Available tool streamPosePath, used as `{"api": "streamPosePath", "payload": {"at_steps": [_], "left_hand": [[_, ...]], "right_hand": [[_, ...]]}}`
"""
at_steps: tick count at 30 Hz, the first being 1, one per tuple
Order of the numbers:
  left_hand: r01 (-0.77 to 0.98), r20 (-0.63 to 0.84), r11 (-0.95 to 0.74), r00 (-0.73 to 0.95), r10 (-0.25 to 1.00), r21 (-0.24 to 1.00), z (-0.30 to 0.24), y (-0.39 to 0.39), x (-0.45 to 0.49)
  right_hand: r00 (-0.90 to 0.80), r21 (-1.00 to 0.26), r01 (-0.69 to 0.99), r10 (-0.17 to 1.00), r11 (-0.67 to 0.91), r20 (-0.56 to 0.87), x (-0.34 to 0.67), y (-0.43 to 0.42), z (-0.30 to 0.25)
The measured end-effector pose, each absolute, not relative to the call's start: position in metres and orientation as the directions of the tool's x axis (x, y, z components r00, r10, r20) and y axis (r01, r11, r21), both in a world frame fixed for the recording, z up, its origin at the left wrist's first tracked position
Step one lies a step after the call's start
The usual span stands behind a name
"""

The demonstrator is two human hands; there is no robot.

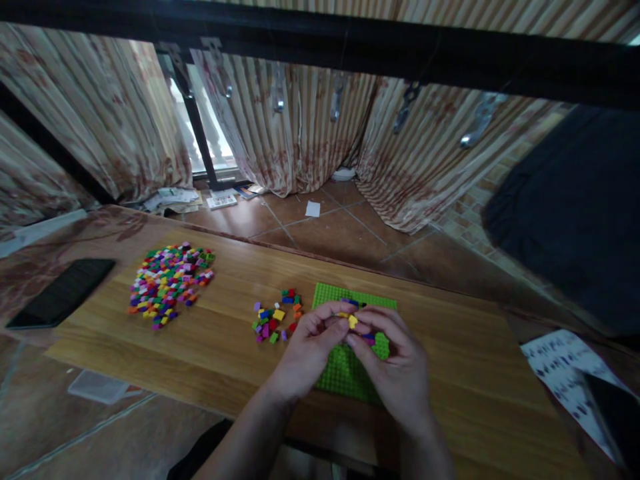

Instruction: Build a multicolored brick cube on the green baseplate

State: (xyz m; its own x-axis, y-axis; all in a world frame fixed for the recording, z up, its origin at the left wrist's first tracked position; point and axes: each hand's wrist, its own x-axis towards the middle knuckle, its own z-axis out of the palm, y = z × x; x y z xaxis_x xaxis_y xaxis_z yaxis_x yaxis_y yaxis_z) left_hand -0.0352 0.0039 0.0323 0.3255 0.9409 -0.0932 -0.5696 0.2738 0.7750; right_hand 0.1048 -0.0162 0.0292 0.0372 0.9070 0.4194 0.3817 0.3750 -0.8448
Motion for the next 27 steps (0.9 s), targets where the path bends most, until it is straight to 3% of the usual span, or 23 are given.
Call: {"api": "streamPosePath", "payload": {"at_steps": [11,20,27], "left_hand": [[-0.581,-0.104,0.308,0.357,0.928,0.753,0.033,0.002,-0.033],[-0.287,-0.146,0.126,-0.046,0.988,0.949,0.023,0.015,-0.047],[0.049,-0.068,0.073,-0.098,0.993,0.996,0.001,0.011,-0.039]], "right_hand": [[0.041,-0.775,0.485,0.875,0.404,0.482,0.105,-0.017,0.027],[0.106,-0.73,0.617,0.889,0.293,0.446,0.134,-0.016,0.022],[-0.005,-0.654,0.704,0.923,0.277,0.385,0.135,-0.017,0.016]]}}
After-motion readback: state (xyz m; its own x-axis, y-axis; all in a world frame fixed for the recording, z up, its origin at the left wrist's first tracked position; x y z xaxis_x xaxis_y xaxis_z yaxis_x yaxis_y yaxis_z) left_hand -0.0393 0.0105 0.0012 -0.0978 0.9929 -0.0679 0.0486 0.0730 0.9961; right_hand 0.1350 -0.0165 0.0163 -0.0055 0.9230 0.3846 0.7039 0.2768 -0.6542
